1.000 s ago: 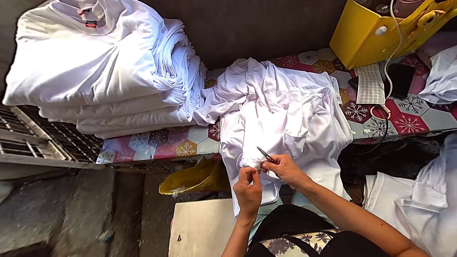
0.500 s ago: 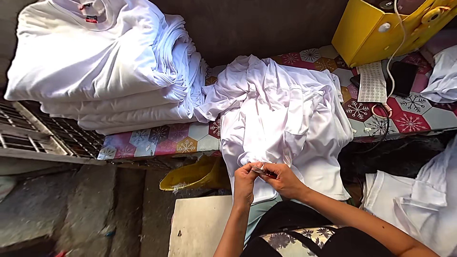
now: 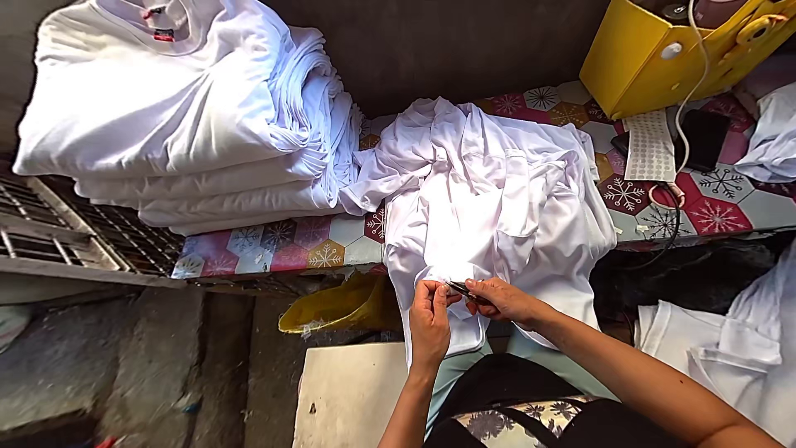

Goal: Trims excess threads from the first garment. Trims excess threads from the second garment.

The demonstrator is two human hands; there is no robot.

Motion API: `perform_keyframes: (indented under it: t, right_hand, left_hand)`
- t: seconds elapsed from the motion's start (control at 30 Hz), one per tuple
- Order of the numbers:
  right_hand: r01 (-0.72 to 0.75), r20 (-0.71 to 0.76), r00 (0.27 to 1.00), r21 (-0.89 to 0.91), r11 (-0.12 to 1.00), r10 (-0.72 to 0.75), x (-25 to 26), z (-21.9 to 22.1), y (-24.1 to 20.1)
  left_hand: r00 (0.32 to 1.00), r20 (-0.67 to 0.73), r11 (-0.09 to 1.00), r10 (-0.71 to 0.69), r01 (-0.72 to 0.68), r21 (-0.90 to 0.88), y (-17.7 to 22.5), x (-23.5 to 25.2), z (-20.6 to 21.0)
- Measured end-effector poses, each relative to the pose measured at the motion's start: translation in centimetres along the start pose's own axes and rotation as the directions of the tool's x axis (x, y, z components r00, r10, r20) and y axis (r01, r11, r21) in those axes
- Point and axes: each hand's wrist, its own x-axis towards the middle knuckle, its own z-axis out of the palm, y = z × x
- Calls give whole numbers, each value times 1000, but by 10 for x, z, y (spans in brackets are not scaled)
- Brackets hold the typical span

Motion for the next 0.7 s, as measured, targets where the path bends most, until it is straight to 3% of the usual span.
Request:
perform_keyframes:
  t: [0.17, 0.27, 0.37, 0.43, 0.5, 0.6, 0.7]
  right_hand:
    - [-100, -50, 993, 83, 991, 105, -1, 9, -9]
    - [-92, -135, 986, 47, 995, 98, -3, 12, -8]
    - [58, -244, 967, -50, 997, -69, -7, 11, -1]
    - [227, -321, 911, -137, 964, -260, -3, 9, 4]
    - [308, -316, 875, -220, 926, -366, 6, 7, 4]
    - [312, -344, 865, -201, 929, -365, 19, 8, 3]
    - [251, -358, 891, -120, 961, -278, 22, 10, -6]
  left_hand:
    - [993, -8, 990, 115, -114, 87, -8, -3, -1]
    - [995, -12, 993, 103, -102, 52, -10, -2, 1]
    - [998, 4, 998, 65, -65, 3, -11, 2, -1]
    - [998, 48, 999, 46, -45, -26, -11, 3, -2]
    - [995, 96, 998, 29, -25, -52, -11, 3, -2]
    - [988, 147, 998, -43, 37, 43, -1, 8, -16]
    - [982, 87, 973, -171, 154, 170, 12, 31, -59]
